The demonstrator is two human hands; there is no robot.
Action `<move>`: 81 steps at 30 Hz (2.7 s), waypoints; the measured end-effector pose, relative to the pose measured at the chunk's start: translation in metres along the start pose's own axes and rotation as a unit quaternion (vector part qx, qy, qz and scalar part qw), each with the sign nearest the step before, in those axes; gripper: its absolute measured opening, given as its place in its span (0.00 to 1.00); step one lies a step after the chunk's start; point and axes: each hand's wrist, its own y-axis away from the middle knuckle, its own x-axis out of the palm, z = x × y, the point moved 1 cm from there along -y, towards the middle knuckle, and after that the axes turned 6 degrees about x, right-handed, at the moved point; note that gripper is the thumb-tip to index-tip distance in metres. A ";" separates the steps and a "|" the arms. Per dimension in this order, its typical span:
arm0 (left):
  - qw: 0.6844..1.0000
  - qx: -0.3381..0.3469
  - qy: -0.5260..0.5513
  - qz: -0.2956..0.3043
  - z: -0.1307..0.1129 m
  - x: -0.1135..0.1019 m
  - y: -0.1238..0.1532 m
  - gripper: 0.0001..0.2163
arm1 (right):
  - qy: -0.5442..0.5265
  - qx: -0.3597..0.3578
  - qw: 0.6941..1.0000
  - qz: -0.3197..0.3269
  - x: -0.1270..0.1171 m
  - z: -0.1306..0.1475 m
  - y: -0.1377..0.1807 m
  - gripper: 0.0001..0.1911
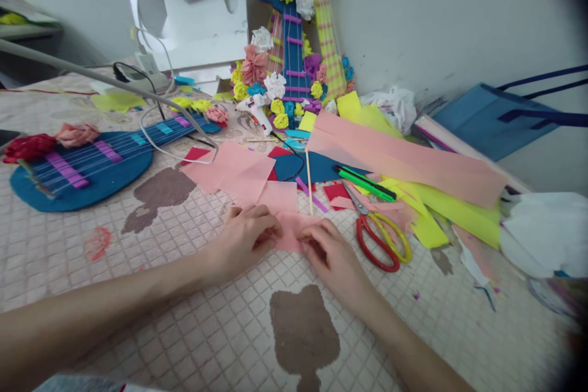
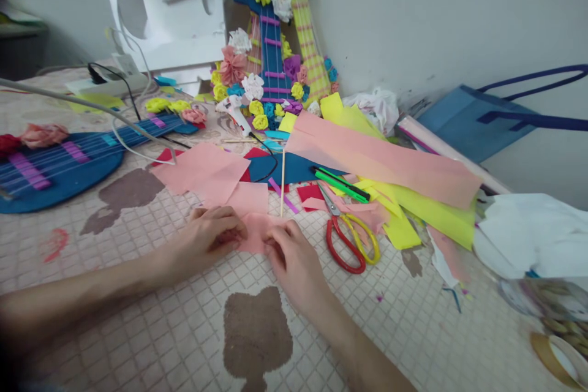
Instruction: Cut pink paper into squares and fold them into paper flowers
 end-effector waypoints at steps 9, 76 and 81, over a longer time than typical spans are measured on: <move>0.994 0.026 -0.102 -0.034 -0.004 0.010 0.000 0.02 | 0.036 0.012 0.998 -0.052 0.011 -0.002 0.001 0.04; 0.983 0.097 0.156 -0.008 0.003 -0.019 -0.040 0.11 | -0.021 -0.014 0.999 -0.046 -0.010 -0.009 -0.014 0.09; 0.982 0.023 0.187 -0.015 0.002 -0.011 -0.053 0.05 | -0.073 -0.012 0.991 -0.114 -0.017 -0.009 -0.013 0.07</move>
